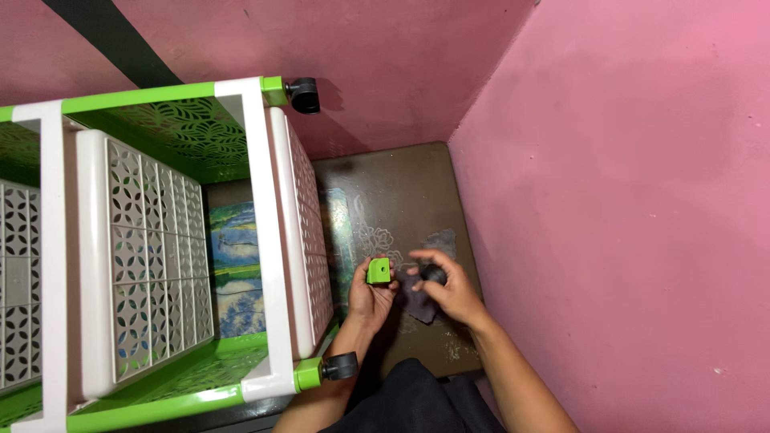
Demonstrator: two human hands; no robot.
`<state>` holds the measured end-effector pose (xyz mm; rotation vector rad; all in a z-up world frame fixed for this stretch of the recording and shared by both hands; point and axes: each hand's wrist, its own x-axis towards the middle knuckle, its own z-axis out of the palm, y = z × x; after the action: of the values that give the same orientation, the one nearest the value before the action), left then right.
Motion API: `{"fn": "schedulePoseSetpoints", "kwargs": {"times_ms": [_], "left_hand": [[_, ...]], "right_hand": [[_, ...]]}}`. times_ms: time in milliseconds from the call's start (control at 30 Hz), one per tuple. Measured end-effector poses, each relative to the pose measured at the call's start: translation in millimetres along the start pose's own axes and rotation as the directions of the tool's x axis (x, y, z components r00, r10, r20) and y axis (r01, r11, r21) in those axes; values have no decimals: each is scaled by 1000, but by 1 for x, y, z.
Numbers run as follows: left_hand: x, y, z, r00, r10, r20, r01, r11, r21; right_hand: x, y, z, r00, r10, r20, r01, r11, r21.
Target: The person cleans small green plastic corner pieces and black caster wheels with a cloth, then attaches the wheels to the bottom of a green and white plastic storage unit. The unit is then lifted and set upright on the table.
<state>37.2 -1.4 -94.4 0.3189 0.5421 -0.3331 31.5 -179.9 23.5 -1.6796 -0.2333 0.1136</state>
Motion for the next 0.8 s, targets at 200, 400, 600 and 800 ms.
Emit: {"fn": "schedulePoseSetpoints", "kwargs": {"times_ms": [200, 400, 600, 800], "left_hand": [[-24, -4, 32, 992, 121, -27, -110, 957, 270], [-33, -6, 40, 942, 322, -98, -268, 894, 359], [-32, -12, 36, 881, 472, -42, -391, 774, 497], [-37, -6, 48, 828, 560, 26, -443, 625, 643]], "right_hand": [[-14, -43, 20, 984, -163, -68, 130, 926, -354], [-10, -56, 29, 986, -166, -31, 143, 919, -366], [-8, -53, 27, 976, -211, -55, 171, 898, -406], [-16, -42, 26, 962, -234, -138, 175, 923, -344]]}}
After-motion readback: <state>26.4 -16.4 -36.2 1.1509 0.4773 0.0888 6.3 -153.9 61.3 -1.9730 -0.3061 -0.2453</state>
